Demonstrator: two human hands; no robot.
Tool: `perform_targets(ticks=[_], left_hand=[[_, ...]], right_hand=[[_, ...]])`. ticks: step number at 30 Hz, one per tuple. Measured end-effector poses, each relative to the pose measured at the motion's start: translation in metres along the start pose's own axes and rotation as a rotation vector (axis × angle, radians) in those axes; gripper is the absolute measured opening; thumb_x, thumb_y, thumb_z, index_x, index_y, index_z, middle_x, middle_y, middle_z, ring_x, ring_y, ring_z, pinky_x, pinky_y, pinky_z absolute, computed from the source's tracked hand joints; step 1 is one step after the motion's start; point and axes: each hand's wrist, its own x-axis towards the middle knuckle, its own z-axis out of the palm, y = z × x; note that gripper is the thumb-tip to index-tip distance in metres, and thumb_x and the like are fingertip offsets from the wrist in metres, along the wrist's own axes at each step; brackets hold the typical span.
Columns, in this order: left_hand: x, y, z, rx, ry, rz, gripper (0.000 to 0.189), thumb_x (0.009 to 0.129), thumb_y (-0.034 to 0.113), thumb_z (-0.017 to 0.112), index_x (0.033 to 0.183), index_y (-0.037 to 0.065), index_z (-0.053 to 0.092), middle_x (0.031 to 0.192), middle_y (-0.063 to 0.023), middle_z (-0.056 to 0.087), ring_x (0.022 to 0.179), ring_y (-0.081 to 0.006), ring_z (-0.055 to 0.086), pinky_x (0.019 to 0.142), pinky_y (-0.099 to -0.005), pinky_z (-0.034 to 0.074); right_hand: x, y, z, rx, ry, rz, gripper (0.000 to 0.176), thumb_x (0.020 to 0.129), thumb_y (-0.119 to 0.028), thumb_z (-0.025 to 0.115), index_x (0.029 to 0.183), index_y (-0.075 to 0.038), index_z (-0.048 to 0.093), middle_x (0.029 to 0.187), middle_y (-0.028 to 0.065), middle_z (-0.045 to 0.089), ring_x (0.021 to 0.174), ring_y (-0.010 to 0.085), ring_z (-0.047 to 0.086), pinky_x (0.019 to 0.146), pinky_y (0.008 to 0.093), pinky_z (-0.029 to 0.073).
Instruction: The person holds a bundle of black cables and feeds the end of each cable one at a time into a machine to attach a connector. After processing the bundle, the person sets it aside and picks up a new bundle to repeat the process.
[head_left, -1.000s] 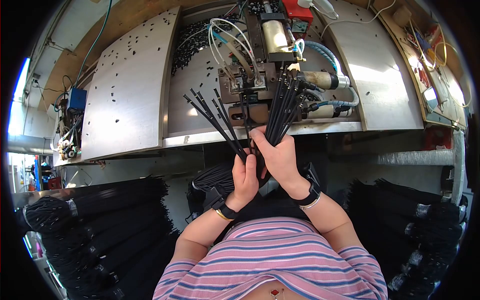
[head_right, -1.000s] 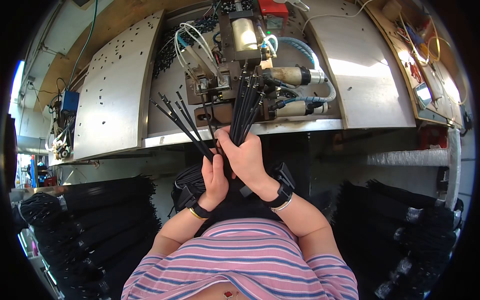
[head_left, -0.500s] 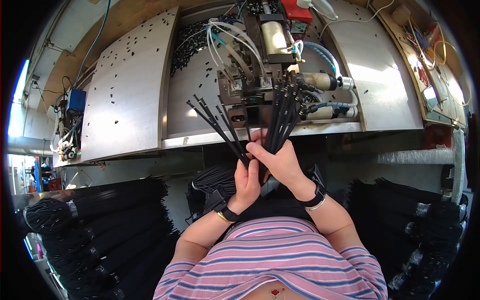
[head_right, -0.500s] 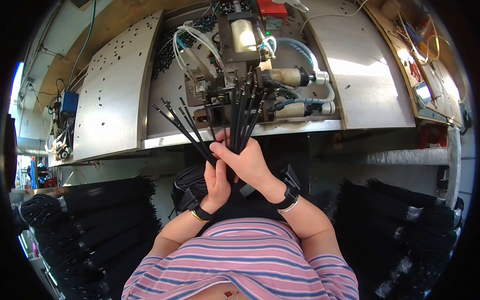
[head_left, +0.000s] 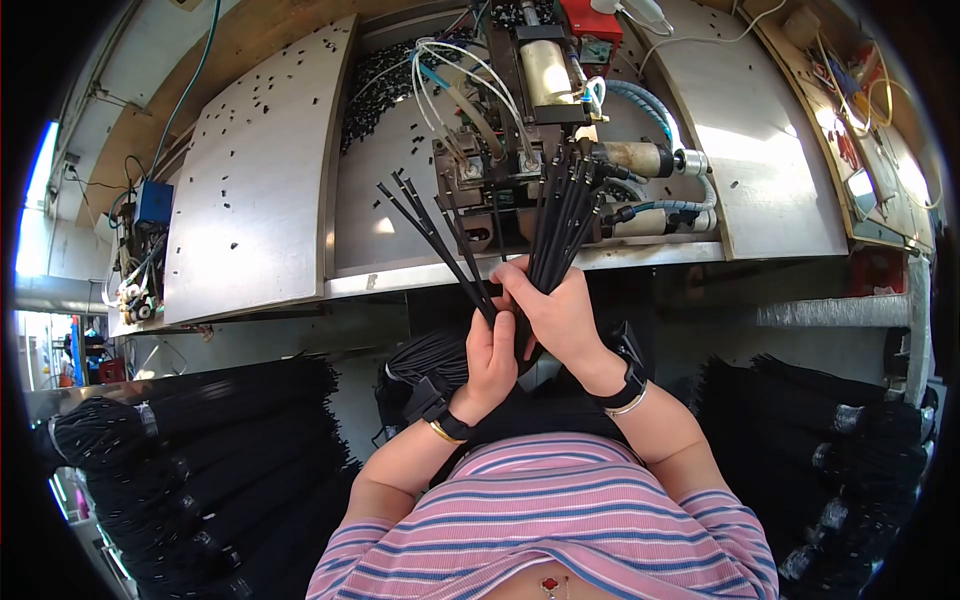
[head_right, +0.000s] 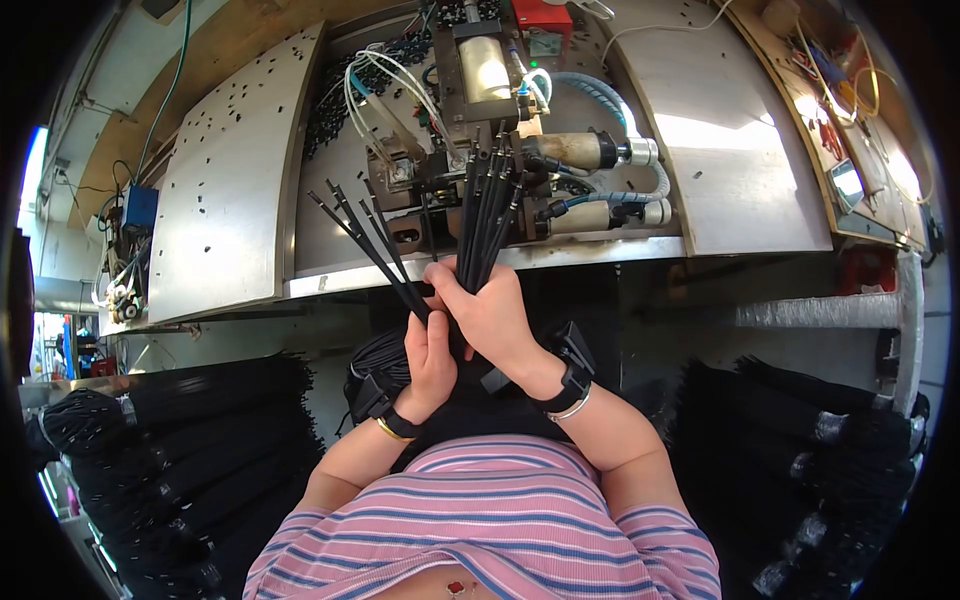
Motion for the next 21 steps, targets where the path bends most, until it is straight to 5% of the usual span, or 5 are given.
perform_targets(ticks=[12,16,19,21], left_hand=[[0.005,0.0,0.002,0.057,0.046,0.047,0.028,0.099,0.019,0.036,0.118,-0.002,0.042,0.094,-0.0026,0.054,0.075,-0.0047,0.051,0.058,-0.0166,0.043],[-0.001,-0.001,-0.001,0.012,-0.042,-0.043,0.033,0.099,0.019,0.034,0.125,-0.003,0.04,0.102,-0.0047,0.055,0.087,-0.0085,0.053,0.072,-0.0204,0.046],[-0.006,-0.008,0.004,0.166,-0.011,0.103,0.034,0.1,0.027,0.03,0.121,0.002,0.04,0.088,-0.0022,0.055,0.061,-0.0047,0.049,0.05,-0.0169,0.038],[-0.007,-0.007,0.0,0.166,-0.007,0.101,0.035,0.1,0.027,0.03,0.121,0.002,0.04,0.088,-0.0023,0.055,0.06,-0.0047,0.048,0.05,-0.017,0.038]], right_hand=[[0.0,-0.006,-0.003,-0.049,-0.069,0.027,0.021,0.084,-0.019,0.063,0.089,0.002,0.064,0.07,0.0026,0.061,0.061,0.0075,0.059,0.039,0.0206,0.045],[-0.003,0.004,-0.006,-0.079,-0.08,-0.062,0.018,0.084,-0.016,0.064,0.088,0.002,0.065,0.07,0.0015,0.061,0.06,0.0062,0.057,0.047,0.0196,0.044],[-0.009,0.015,-0.007,-0.068,-0.022,-0.131,0.016,0.084,-0.014,0.063,0.088,0.001,0.065,0.069,0.0007,0.061,0.06,0.0054,0.056,0.052,0.0194,0.044],[-0.011,0.02,0.0,-0.005,0.019,-0.177,0.014,0.084,-0.012,0.062,0.087,0.002,0.065,0.068,0.0008,0.061,0.06,0.0055,0.056,0.054,0.0196,0.044]])
